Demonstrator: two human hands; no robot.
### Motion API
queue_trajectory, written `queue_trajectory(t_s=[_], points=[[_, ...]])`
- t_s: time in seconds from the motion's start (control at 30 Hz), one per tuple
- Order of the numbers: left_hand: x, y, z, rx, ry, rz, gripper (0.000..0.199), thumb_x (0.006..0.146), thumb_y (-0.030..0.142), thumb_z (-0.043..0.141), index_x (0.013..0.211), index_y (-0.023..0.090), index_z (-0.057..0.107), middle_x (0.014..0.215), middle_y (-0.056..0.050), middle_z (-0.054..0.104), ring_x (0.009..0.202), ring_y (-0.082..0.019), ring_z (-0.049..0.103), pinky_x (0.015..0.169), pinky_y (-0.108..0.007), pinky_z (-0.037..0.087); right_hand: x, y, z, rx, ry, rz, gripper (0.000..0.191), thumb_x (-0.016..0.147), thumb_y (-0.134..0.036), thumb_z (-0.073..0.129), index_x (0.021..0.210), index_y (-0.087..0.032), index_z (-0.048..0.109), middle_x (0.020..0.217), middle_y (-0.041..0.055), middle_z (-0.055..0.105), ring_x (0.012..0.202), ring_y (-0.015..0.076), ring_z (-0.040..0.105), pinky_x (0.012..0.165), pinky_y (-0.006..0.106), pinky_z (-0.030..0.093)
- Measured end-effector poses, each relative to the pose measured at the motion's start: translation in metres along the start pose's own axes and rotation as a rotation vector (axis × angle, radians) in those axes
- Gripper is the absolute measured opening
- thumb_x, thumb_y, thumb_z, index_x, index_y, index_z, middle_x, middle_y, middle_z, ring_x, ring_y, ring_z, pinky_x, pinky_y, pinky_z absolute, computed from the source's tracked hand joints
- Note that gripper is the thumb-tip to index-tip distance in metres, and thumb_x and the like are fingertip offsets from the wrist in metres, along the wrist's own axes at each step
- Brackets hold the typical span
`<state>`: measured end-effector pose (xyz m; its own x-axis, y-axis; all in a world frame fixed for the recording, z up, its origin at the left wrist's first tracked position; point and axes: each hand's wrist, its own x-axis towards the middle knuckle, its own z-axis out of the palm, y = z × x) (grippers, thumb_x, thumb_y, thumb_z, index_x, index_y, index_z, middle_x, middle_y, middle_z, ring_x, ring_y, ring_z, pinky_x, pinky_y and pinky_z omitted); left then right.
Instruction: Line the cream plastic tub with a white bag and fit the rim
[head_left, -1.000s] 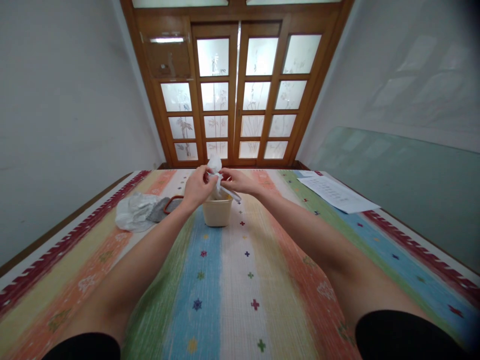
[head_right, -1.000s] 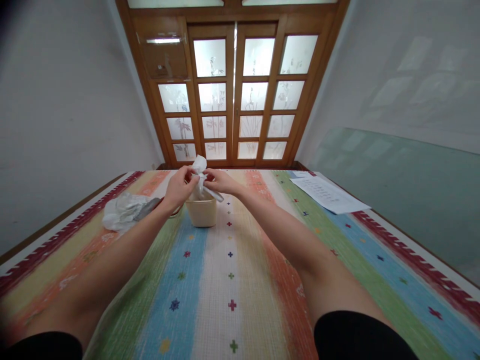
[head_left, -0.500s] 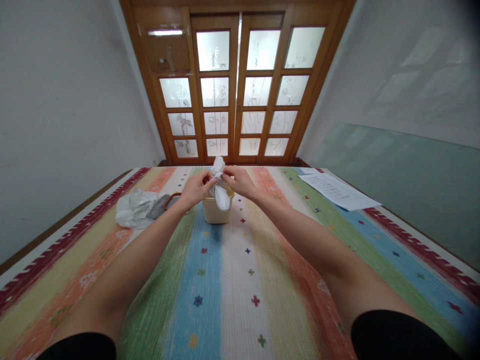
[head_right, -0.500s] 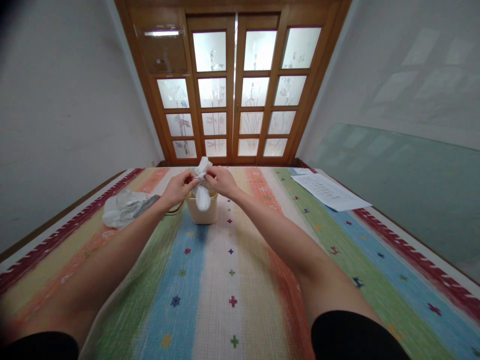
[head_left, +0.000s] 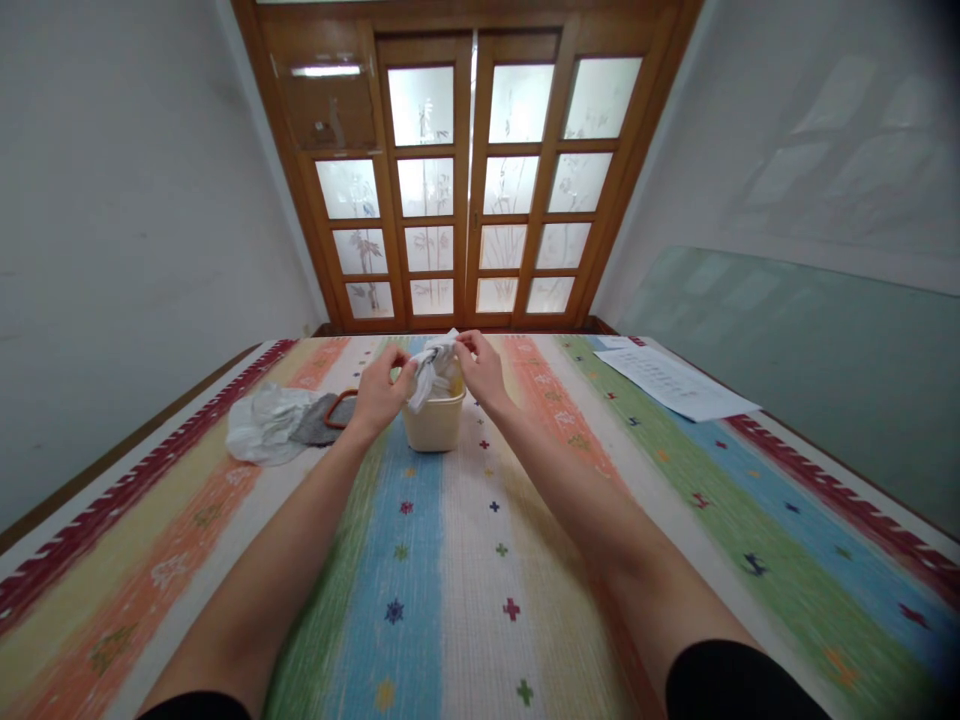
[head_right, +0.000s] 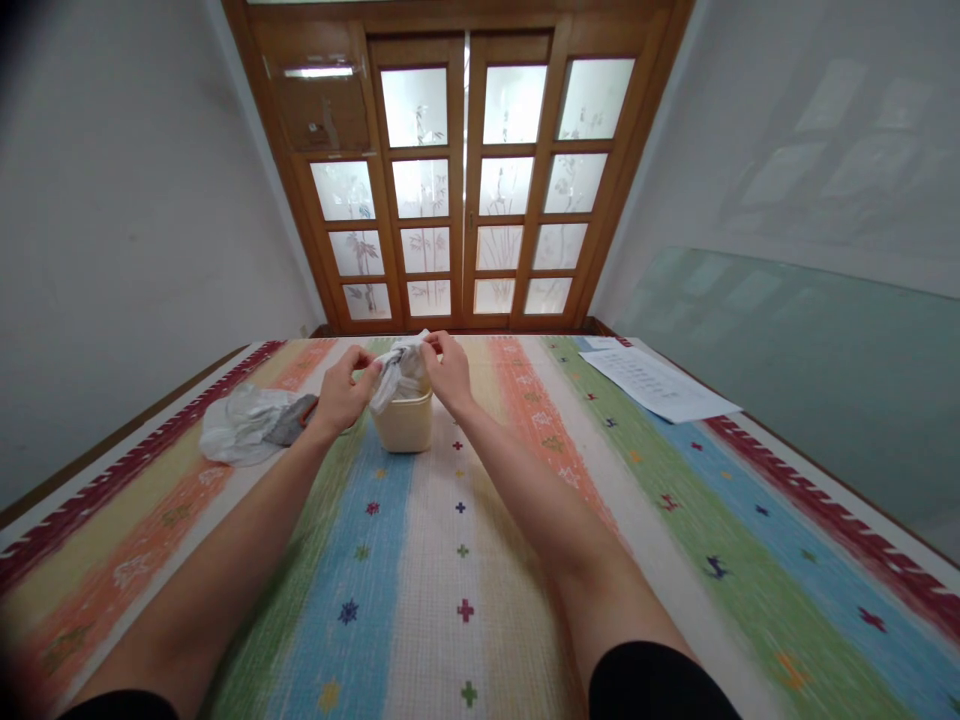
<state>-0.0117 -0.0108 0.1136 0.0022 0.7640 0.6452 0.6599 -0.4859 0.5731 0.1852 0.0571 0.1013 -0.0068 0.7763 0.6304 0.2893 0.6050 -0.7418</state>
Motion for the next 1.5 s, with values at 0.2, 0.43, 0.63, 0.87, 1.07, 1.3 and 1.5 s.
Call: queue_trajectory(t_s=[0.2,0.43,0.63,0.87,1.07,1.3,1.5], points=[[-0.004,0.010,0.004,0.009,0.009,0.042,0.019,0.095,0.028,0.056,0.112,0.022,0.061,0.110,-0.006,0.072,0.103,-0.022,0.068,0.091,-0.036,0.053,-0.007,-0.009,-0.005,0.004,-0.215,-0.150,0.026,0.093,-0.040,0.061,0.113,-0.024,0.066,0.105,0.0063,0.071,0.098,0.0228,0.066,0.094,0.037,0.050],[-0.003,0.005,0.008,0.148,-0.095,0.129,0.019,0.091,0.035,0.066,0.105,0.022,0.069,0.107,-0.007,0.075,0.102,-0.027,0.067,0.094,-0.040,0.050,-0.007,-0.011,0.000,-0.093,-0.243,-0.201,0.011,0.093,-0.029,0.060,0.091,-0.022,0.068,0.092,0.0054,0.071,0.089,0.0218,0.064,0.085,0.035,0.049],[0.000,-0.008,0.007,0.058,-0.064,0.045,0.015,0.093,0.036,0.065,0.094,0.021,0.068,0.095,-0.005,0.073,0.093,-0.024,0.064,0.086,-0.036,0.047,-0.006,-0.005,-0.003,0.008,-0.077,-0.167,0.011,0.092,-0.026,0.057,0.094,-0.022,0.066,0.095,0.0041,0.071,0.089,0.0203,0.064,0.085,0.035,0.049],[0.008,-0.019,0.015,-0.585,0.193,-0.156,0.021,0.089,0.039,0.068,0.087,0.020,0.059,0.079,0.000,0.060,0.074,-0.014,0.055,0.070,-0.024,0.044,0.004,0.025,0.004,0.263,0.165,0.180,0.020,0.085,-0.039,0.059,0.094,-0.022,0.062,0.086,0.0027,0.065,0.080,0.0179,0.060,0.077,0.032,0.050],[0.008,-0.016,0.012,-0.670,0.126,-0.211,0.015,0.083,0.031,0.067,0.090,0.020,0.059,0.083,0.000,0.061,0.077,-0.015,0.057,0.073,-0.024,0.046,0.004,0.014,-0.003,0.344,0.031,0.156,0.029,0.086,-0.050,0.063,0.093,-0.021,0.065,0.087,0.0020,0.067,0.082,0.0174,0.061,0.078,0.031,0.049],[-0.001,0.004,0.005,-0.114,-0.189,0.111,0.024,0.076,0.018,0.061,0.098,0.021,0.068,0.102,-0.005,0.071,0.101,-0.025,0.062,0.096,-0.039,0.047,-0.007,-0.017,-0.009,-0.063,-0.215,-0.129,0.018,0.080,-0.023,0.063,0.097,-0.023,0.068,0.099,0.0029,0.072,0.096,0.0234,0.063,0.091,0.038,0.047],[0.001,0.001,0.002,-0.186,-0.254,0.184,0.022,0.080,0.015,0.049,0.083,0.020,0.070,0.099,-0.007,0.072,0.103,-0.025,0.062,0.098,-0.041,0.046,-0.005,-0.007,-0.005,0.031,0.037,0.030,0.007,0.083,-0.024,0.053,0.088,-0.024,0.058,0.083,-0.0008,0.063,0.077,0.0179,0.057,0.075,0.031,0.044]])
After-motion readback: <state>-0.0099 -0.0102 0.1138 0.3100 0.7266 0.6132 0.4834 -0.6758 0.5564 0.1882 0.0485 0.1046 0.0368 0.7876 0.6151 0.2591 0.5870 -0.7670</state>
